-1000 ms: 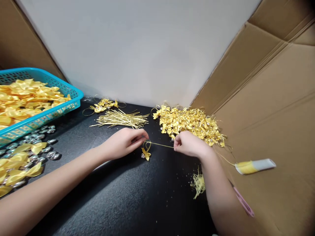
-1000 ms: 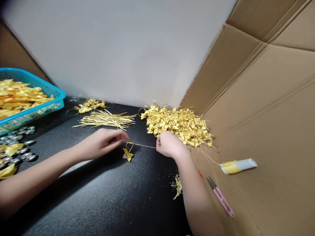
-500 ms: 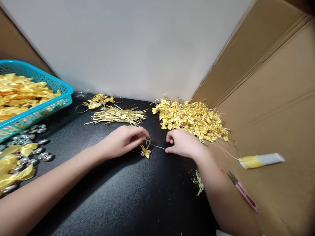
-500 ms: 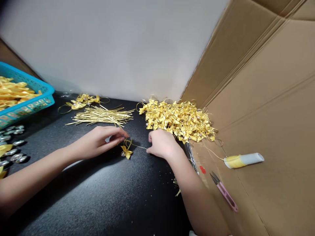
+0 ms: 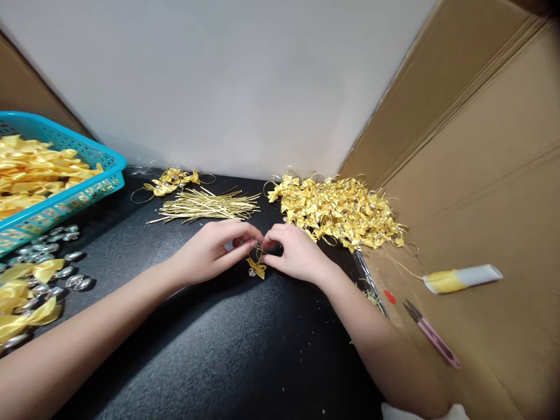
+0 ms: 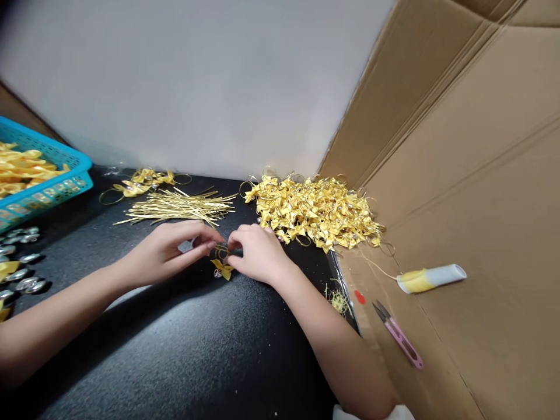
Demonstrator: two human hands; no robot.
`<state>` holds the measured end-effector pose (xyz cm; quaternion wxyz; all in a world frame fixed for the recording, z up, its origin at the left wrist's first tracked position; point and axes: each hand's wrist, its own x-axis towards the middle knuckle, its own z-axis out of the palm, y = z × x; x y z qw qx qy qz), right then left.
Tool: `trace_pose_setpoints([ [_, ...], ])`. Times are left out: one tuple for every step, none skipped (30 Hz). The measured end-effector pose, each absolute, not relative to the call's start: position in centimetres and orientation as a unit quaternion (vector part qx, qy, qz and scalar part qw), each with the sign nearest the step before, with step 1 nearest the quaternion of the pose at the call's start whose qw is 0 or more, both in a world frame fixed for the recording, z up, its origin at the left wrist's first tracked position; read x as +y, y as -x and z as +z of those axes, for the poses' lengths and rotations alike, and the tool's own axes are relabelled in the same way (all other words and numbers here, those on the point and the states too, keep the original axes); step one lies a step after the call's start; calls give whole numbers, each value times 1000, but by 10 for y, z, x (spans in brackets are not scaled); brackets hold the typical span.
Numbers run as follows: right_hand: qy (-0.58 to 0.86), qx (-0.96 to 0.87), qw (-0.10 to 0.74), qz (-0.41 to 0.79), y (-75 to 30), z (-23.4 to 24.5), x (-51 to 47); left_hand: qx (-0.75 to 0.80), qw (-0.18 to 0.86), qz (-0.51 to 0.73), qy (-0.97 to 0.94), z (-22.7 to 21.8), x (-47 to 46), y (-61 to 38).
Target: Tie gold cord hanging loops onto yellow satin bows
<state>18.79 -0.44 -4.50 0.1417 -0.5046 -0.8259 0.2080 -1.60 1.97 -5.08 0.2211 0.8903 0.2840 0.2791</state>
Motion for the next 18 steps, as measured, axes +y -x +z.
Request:
trace_pose_setpoints([
  [502,-827,141,208,-187,-46,-4,285,223,277,-890,-50,20,16],
  [501,-828,140,208,-187,-46,-4,286,225,274,-890,-50,19,16],
  [501,-828,139,209,-186,-47,-3,288,227,272,-890,-49,19,16],
  [501,-828,138,210,-187,-46,-3,289,229,269,-890,-49,20,16],
  [500,-829,138,211,-188,-45,-3,290,234,264,-890,-49,20,16],
  [498,-829,138,214,-189,-44,-2,293,240,257,-889,-49,20,16],
  [496,-829,139,217,-191,-42,-2,298,248,246,-888,-50,21,17],
  [495,-829,141,220,-194,-40,-2,304,257,235,-887,-51,22,17],
  [494,-828,142,224,-197,-37,-1,312,265,224,-884,-52,23,17],
  [494,-827,143,228,-199,-34,-1,320,273,213,-882,-53,24,17],
  [496,-825,141,232,-202,-32,0,327,279,204,-880,-55,25,18],
  [498,-823,138,235,-205,-30,0,330,282,197,-879,-56,26,18],
  [500,-822,132,237,-208,-28,1,330,285,193,-879,-57,27,19],
  [503,-821,125,239,-210,-26,1,328,287,189,-880,-58,28,19],
  [506,-820,119,240,-213,-25,1,324,287,188,-881,-58,28,19],
  [509,-820,113,238,-215,-24,1,320,287,188,-883,-58,29,19],
  [511,-819,108,238,-217,-23,1,317,287,188,-884,-58,29,19],
  [515,-817,102,238,-219,-23,1,316,287,187,-885,-58,30,20],
])
